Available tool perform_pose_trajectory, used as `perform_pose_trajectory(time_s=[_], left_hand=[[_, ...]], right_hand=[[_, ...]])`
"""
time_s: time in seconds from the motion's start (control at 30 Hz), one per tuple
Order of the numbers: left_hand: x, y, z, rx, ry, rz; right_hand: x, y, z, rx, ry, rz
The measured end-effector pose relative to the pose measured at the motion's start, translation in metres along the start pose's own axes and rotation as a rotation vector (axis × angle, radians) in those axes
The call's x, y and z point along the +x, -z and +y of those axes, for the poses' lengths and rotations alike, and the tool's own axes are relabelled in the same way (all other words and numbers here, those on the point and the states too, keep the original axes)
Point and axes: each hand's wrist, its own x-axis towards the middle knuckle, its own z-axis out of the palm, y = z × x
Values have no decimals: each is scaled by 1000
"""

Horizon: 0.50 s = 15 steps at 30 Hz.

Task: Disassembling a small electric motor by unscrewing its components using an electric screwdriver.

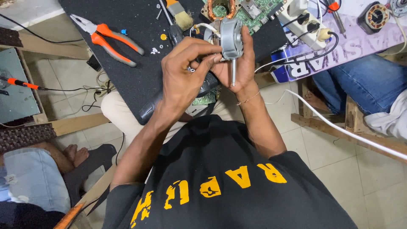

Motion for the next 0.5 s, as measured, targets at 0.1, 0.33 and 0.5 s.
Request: perform_pose_trajectory(time_s=[0.1,0.33,0.5], left_hand=[[-4,-6,-4,-4,-23,48],[-11,-15,-15,130,-49,31],[-11,-8,-15,237,-136,31]], right_hand=[[3,8,1,2,35,6],[3,6,4,-60,50,43],[3,6,6,-114,75,-38]])
